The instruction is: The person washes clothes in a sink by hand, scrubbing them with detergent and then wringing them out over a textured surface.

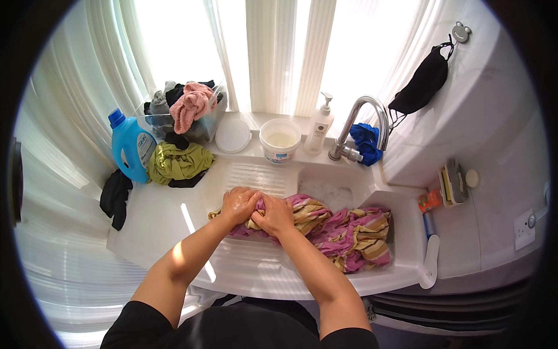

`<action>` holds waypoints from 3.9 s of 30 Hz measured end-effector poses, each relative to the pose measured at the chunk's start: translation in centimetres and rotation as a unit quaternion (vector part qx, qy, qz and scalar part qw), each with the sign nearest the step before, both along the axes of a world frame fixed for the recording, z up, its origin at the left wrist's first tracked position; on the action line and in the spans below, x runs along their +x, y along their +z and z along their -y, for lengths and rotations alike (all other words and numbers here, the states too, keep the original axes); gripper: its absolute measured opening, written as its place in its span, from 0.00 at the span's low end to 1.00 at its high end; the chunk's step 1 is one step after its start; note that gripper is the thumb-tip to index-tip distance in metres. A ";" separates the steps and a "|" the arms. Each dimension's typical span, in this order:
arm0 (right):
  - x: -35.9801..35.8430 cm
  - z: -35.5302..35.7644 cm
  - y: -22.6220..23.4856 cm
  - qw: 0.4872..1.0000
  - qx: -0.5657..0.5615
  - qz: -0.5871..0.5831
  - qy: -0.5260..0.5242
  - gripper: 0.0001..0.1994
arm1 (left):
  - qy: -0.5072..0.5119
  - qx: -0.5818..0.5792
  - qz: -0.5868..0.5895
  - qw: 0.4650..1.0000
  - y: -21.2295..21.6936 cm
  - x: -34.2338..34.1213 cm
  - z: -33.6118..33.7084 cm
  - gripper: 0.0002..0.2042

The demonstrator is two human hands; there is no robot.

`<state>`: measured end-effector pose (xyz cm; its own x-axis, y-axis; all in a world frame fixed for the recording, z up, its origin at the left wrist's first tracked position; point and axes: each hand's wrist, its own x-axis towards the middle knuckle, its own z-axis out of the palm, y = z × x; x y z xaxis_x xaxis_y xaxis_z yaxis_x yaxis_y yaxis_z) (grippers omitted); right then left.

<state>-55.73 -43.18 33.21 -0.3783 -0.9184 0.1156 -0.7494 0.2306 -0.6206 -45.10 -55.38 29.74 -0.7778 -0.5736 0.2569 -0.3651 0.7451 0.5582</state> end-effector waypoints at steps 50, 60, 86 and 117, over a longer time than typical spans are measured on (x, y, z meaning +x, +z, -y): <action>1.2 -6.3 -1.7 0.981 -0.092 -0.151 0.079 0.41 | -0.069 -0.051 -0.115 0.990 1.8 4.0 -3.8 0.11; -1.5 0.3 -3.7 0.974 -0.081 -0.211 -0.015 0.22 | 0.121 -0.132 -0.017 0.984 -0.4 -2.0 0.4 0.14; 1.1 -9.8 -5.9 0.925 -0.195 -0.289 0.149 0.25 | -0.109 -0.210 -0.067 0.969 1.3 6.4 -10.1 0.20; 0.8 -7.8 -5.7 0.943 -0.130 -0.294 0.089 0.27 | -0.102 -0.287 -0.047 0.951 1.3 6.5 -9.1 0.29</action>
